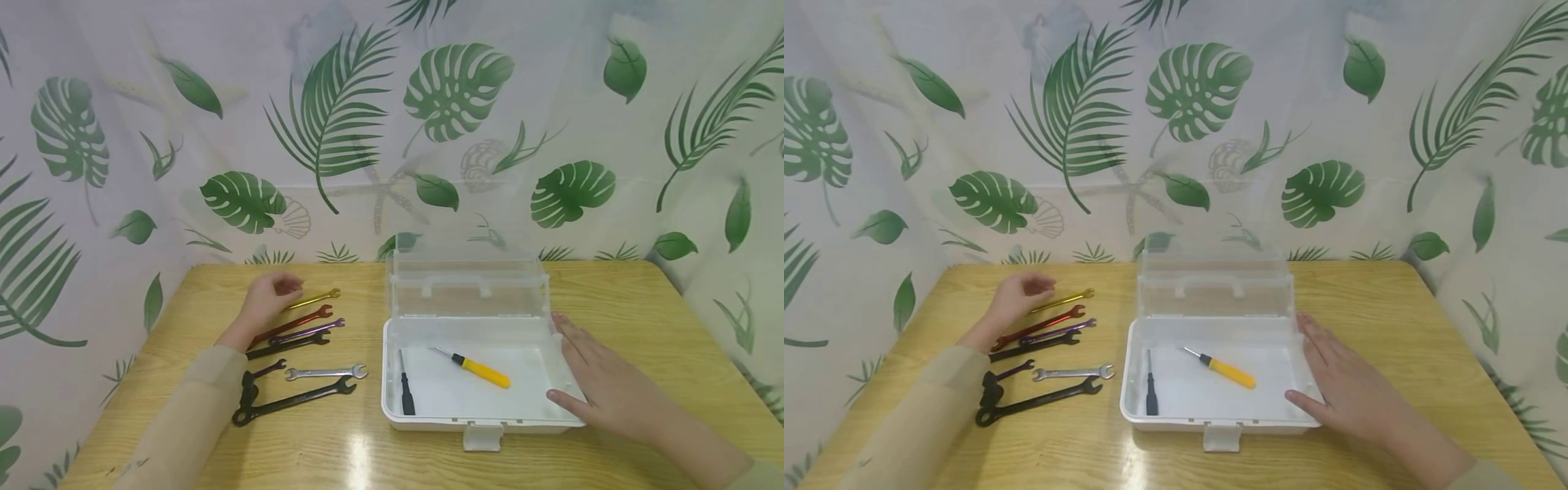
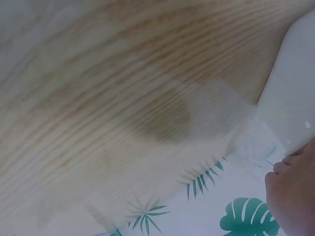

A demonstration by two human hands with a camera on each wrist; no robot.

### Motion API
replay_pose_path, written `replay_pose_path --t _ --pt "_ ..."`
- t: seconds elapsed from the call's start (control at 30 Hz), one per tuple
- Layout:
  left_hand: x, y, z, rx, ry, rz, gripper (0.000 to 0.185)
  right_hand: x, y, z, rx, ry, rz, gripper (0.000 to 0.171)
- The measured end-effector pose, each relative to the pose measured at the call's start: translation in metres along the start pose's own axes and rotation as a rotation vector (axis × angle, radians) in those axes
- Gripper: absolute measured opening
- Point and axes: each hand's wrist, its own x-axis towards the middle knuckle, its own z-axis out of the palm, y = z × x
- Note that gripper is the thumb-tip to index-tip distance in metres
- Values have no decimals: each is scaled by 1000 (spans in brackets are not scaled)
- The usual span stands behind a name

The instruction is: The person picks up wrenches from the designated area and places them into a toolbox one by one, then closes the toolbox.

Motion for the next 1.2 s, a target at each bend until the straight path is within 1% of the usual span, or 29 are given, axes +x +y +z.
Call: replay_pose_path --t 0.27,0.53,0.73,0.9,1.07,1.2 --pt "4 -13 5 31 -56 -81 28 0 1 0 -3 -6 2 100" --pt "7 -15 6 71 -102 -117 27 2 1 -3 12 -15 13 98" --pt "7 -14 4 123 -104 -112 25 3 3 -3 12 5 -12 97" --pt "7 -12 1 159 -113 -108 18 3 3 -4 22 13 -26 96" --pt "8 -10 1 193 -125 -96 12 2 2 -6 29 6 -20 96" --pt "9 -9 2 230 -141 -86 12 2 2 -5 16 -3 -13 98"
